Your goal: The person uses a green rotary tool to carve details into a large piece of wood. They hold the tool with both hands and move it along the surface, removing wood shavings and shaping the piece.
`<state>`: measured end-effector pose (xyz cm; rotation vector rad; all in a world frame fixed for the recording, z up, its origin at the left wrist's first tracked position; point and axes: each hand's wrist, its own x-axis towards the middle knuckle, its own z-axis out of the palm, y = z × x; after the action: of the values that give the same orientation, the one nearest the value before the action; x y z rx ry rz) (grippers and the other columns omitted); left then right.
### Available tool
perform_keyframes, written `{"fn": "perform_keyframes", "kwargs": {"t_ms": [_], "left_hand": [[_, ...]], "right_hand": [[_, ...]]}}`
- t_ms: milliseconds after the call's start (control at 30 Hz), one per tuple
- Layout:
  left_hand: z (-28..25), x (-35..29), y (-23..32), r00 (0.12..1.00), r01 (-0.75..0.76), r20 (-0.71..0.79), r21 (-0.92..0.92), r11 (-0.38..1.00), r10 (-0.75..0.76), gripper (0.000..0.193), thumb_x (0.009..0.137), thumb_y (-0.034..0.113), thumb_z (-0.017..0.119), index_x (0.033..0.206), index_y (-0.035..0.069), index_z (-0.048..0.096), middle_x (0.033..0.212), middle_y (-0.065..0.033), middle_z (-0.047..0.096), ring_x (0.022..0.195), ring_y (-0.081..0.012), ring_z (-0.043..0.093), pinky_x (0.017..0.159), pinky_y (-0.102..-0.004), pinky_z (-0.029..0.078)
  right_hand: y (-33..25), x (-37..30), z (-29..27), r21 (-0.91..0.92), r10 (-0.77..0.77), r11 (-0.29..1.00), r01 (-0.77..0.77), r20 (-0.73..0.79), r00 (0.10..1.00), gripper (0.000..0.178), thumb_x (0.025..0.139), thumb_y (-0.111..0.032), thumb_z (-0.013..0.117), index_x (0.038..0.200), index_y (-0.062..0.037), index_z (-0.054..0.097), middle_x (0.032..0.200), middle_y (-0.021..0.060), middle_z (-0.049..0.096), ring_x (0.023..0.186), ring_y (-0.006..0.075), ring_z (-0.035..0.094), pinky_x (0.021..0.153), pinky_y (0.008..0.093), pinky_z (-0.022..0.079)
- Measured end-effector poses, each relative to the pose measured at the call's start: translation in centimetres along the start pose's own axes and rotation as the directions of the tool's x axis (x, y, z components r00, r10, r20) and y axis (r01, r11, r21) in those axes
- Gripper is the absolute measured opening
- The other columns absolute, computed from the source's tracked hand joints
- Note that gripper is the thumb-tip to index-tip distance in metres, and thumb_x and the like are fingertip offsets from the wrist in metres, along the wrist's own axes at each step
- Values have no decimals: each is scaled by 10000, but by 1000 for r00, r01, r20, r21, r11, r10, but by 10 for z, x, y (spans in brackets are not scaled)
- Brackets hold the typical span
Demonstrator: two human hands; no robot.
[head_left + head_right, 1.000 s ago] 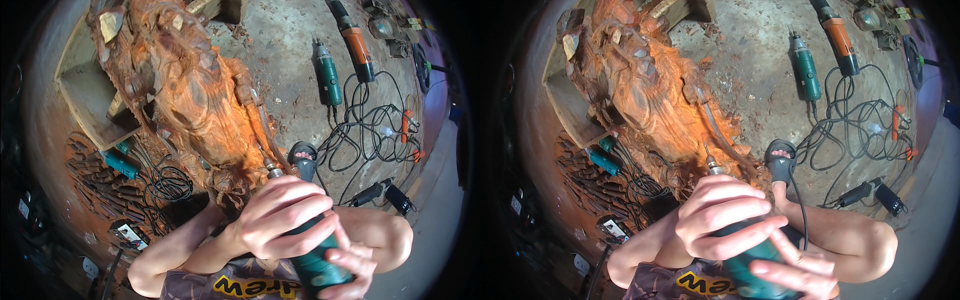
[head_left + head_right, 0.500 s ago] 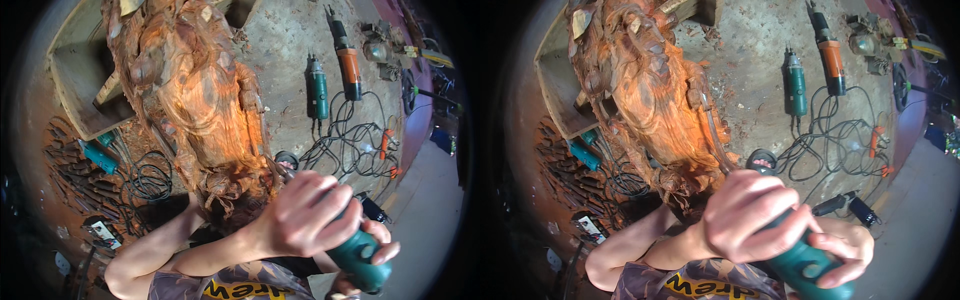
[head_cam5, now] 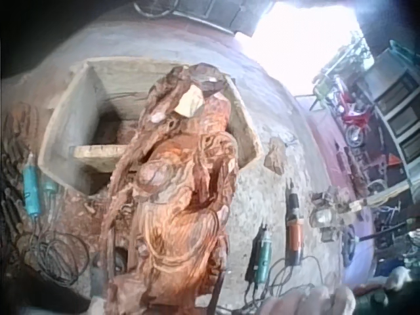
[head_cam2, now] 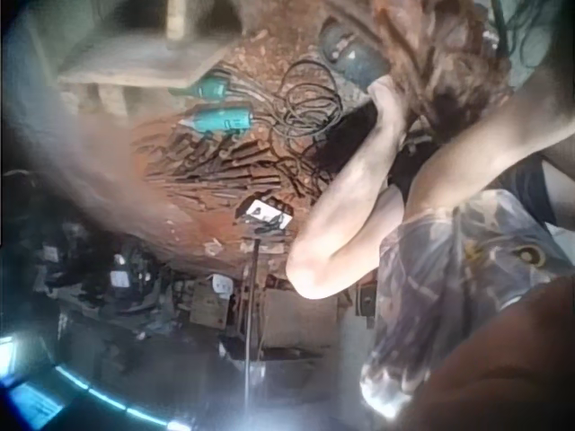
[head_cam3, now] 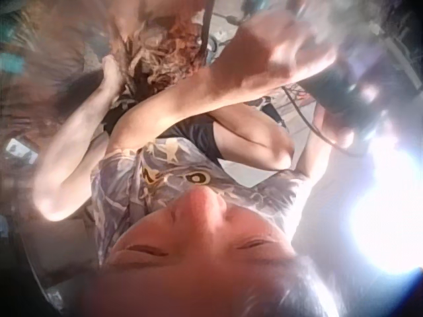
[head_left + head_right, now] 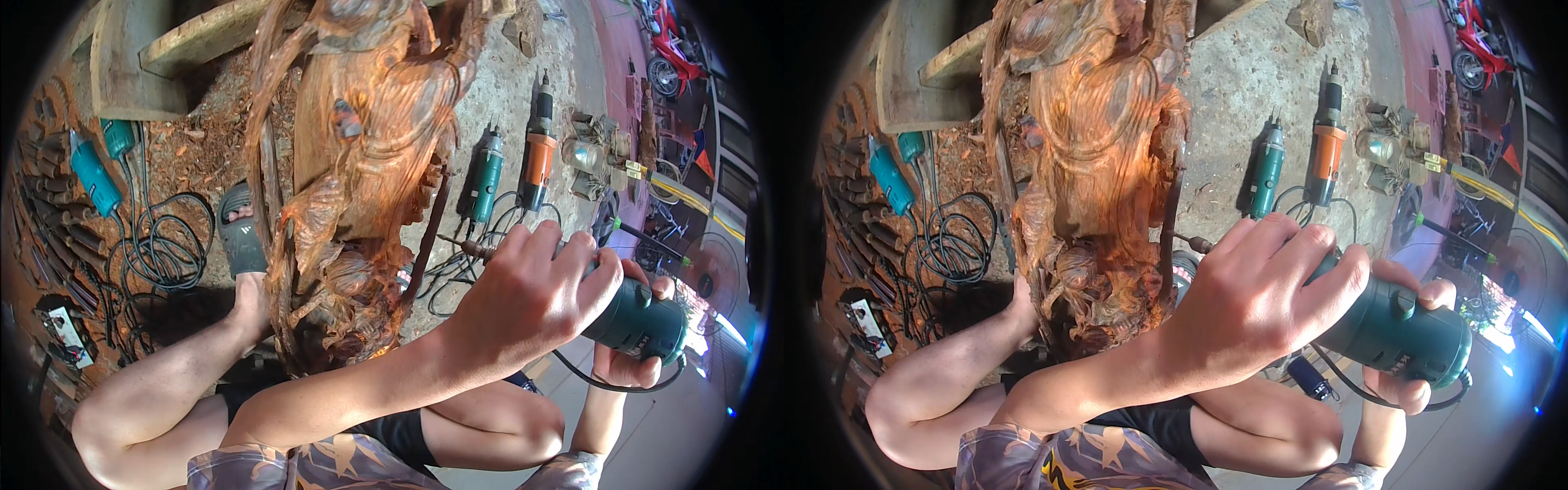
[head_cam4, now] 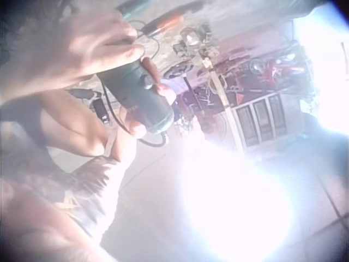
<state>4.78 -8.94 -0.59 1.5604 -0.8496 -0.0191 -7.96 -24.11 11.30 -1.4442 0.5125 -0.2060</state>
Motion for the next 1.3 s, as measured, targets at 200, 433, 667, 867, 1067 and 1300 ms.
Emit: {"fn": "perform_keyframes", "kwargs": {"t_ms": [200,433,667,867,1067,1300], "left_hand": [[-1,0,-5,999,26,-30,8,1000,-26,415,734,71,750,1139,51,665,931,-95,623,782,-229,631,650,-357,558],[3,5,-11,999,25,-27,-24,999,-26,431,721,46,752,1141,35,658,943,-109,633,773,-254,642,653,-379,554],[6,21,-21,994,-46,-101,-30,998,43,362,771,92,739,1112,24,639,911,-115,591,784,-240,606,655,-380,495],[-7,11,-12,987,-115,-117,-8,993,113,337,795,115,731,1108,21,648,927,-108,569,800,-237,598,664,-375,515],[-50,-23,5,960,-250,46,-307,918,277,215,865,149,707,1052,42,707,1028,-141,643,927,-272,670,777,-393,572],[-42,-33,-1,982,-132,111,-187,973,154,342,721,113,800,1058,63,768,952,-60,679,824,-221,690,688,-350,543]], "right_hand": [[-1,7,6,-39,71,997,-73,-59,996,869,675,-329,921,1339,-120,402,1478,306,428,1413,432,454,1204,523,405],[3,13,3,-103,77,991,-89,-115,990,866,661,-361,933,1320,-124,424,1473,292,427,1393,404,476,1180,496,440],[-4,26,10,-192,43,979,-70,-139,989,907,632,-403,950,1322,-124,432,1497,276,414,1390,382,488,1176,488,447],[14,18,24,-64,-201,976,210,121,972,819,647,-386,976,1261,-143,491,1370,280,555,1323,368,559,1127,497,472],[27,-121,98,-493,-201,863,114,-127,971,444,858,-270,828,1180,-110,566,1294,240,633,1163,365,666,1090,480,502],[60,-61,68,-185,-577,784,592,134,806,367,759,-109,867,1021,-69,614,1248,336,621,1119,511,657,1059,607,503]]}}
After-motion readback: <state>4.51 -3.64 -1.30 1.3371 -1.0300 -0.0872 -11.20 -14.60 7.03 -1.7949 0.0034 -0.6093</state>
